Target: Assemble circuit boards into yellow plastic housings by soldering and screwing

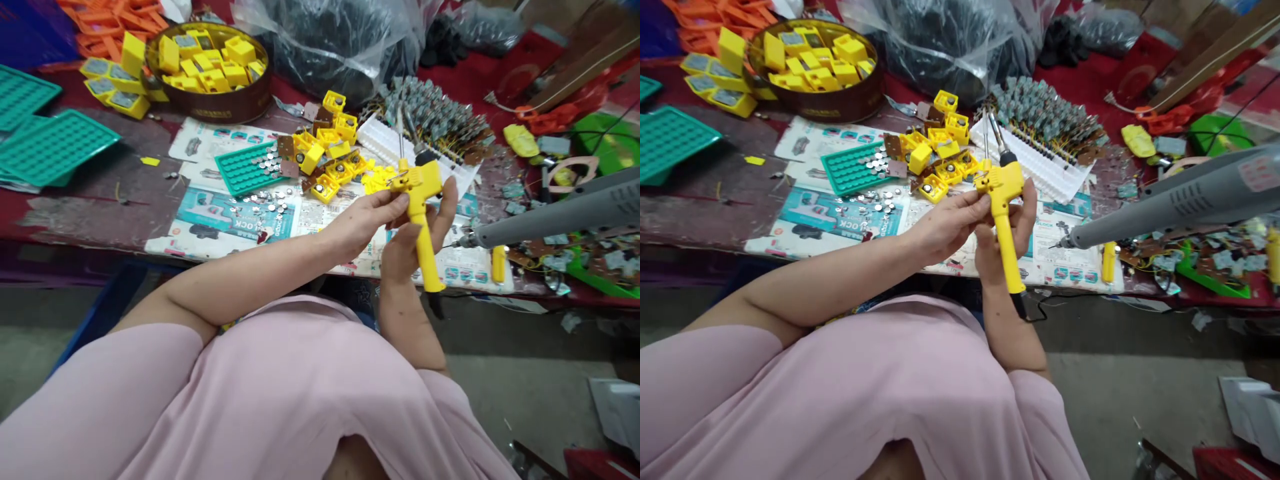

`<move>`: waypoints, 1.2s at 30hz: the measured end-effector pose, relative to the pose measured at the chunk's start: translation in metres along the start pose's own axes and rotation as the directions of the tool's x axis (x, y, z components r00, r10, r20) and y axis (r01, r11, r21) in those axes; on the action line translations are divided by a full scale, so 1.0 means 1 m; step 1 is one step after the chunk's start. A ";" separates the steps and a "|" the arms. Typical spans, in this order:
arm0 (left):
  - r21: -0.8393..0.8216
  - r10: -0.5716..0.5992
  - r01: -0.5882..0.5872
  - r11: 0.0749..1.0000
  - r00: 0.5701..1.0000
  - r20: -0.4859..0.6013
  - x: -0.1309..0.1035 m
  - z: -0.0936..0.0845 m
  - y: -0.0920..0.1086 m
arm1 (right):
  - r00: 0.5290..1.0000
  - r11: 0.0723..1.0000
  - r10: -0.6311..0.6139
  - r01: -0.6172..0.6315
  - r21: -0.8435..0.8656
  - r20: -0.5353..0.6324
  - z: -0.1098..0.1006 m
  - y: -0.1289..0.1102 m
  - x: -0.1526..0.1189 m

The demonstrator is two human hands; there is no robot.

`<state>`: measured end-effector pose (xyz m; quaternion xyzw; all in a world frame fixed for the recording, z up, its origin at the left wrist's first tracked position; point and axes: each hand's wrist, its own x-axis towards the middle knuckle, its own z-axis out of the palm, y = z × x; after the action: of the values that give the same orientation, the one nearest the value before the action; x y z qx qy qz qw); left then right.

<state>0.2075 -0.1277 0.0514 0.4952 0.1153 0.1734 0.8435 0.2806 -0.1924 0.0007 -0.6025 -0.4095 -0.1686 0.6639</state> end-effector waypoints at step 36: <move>0.983 0.118 0.016 -0.183 0.993 0.006 -0.071 -0.100 0.004 | 0.664 0.938 -0.218 0.345 -0.035 0.715 -0.078 -0.040 0.009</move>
<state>0.1053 -0.0747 0.0081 0.9606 0.2237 0.0774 0.1456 0.2840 -0.2721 0.0385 -0.6034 -0.7032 -0.0618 0.3709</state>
